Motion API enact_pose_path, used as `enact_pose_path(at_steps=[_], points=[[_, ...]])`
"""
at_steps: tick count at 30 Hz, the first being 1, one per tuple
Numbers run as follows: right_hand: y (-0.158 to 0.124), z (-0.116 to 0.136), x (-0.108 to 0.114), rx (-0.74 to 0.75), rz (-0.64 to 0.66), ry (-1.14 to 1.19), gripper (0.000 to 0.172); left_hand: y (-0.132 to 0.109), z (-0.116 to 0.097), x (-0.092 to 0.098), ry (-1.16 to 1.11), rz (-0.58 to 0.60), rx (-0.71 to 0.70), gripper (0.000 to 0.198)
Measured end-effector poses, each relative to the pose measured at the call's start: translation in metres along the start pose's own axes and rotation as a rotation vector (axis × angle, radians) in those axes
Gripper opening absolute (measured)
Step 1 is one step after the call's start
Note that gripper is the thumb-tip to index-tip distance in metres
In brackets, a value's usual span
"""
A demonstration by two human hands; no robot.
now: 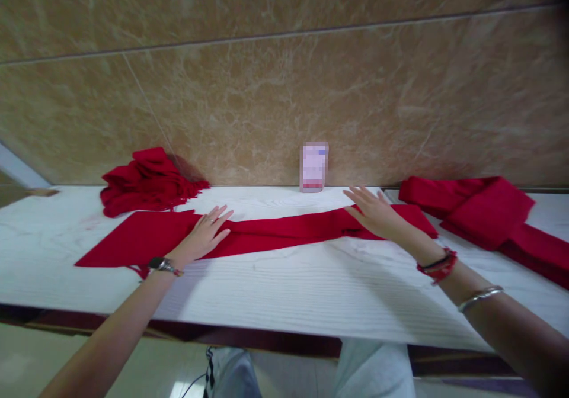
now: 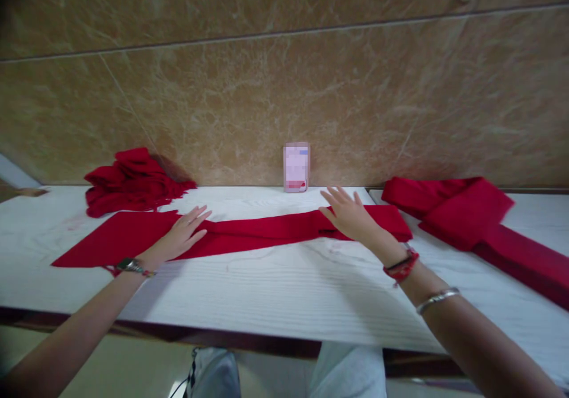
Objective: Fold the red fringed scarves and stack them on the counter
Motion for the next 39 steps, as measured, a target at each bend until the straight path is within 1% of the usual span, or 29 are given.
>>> enact_pose_path(at_steps=[1,2,3,5,9,13,17,21,23,25,27,29,32,34,36,39], points=[[-0.011,-0.02,-0.004,-0.061,0.032,-0.04,0.046,0.004,-0.008,-0.006,-0.026,0.038,-0.021,0.05],[-0.022,-0.036,-0.009,-0.089,0.078,-0.067,0.046,0.008,-0.014,-0.012,-0.046,0.065,-0.035,0.05],[-0.031,-0.048,-0.014,-0.079,0.124,-0.079,0.045,0.012,-0.016,-0.017,-0.057,0.08,-0.041,0.051],[-0.046,-0.062,-0.02,-0.038,0.14,-0.107,0.046,0.017,-0.016,-0.022,-0.055,0.08,-0.037,0.052],[-0.055,-0.075,-0.02,0.004,0.122,-0.113,0.046,0.022,-0.012,-0.023,0.007,0.066,-0.059,0.052],[-0.055,-0.089,-0.016,0.063,0.141,-0.07,0.046,0.026,-0.02,-0.019,0.102,0.016,-0.097,0.049],[-0.058,-0.103,-0.018,0.037,0.18,-0.051,0.047,0.03,-0.032,-0.014,0.176,-0.069,-0.146,0.042],[-0.057,-0.103,-0.017,-0.021,0.203,-0.054,0.046,0.03,-0.04,-0.01,0.233,-0.148,-0.149,0.036],[-0.05,-0.092,-0.01,-0.033,0.157,-0.07,0.045,0.028,-0.042,-0.009,0.288,-0.165,-0.162,0.035],[-0.038,-0.07,-0.001,0.021,0.078,-0.068,0.045,0.026,-0.042,-0.008,0.326,-0.175,-0.176,0.034],[-0.025,-0.036,0.005,0.138,0.025,-0.015,0.046,0.025,-0.042,-0.009,0.329,-0.181,-0.189,0.032],[-0.011,0.006,0.006,0.277,0.034,0.079,0.047,0.025,-0.041,-0.009,0.316,-0.181,-0.198,0.03],[0.005,0.066,-0.003,0.427,0.084,0.168,0.048,0.025,-0.041,-0.009,0.307,-0.179,-0.199,0.029],[0.012,0.097,-0.011,0.467,0.102,0.203,0.049,0.024,-0.043,-0.008,0.303,-0.178,-0.206,0.028],[0.017,0.117,-0.02,0.461,0.104,0.236,0.048,0.022,-0.047,-0.008,0.296,-0.182,-0.214,0.027],[0.022,0.13,-0.031,0.4,0.119,0.269,0.044,0.019,-0.049,-0.008,0.288,-0.186,-0.206,0.026]])
Point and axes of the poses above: each hand's wrist, its own y-axis towards the middle knuckle, its own x-axis out of the back of the hand, z = x × y, the point moved 3 cm from there along y, towards the middle knuckle, and after that the axes turned 3 degrees about -y, right-handed, at the moved point
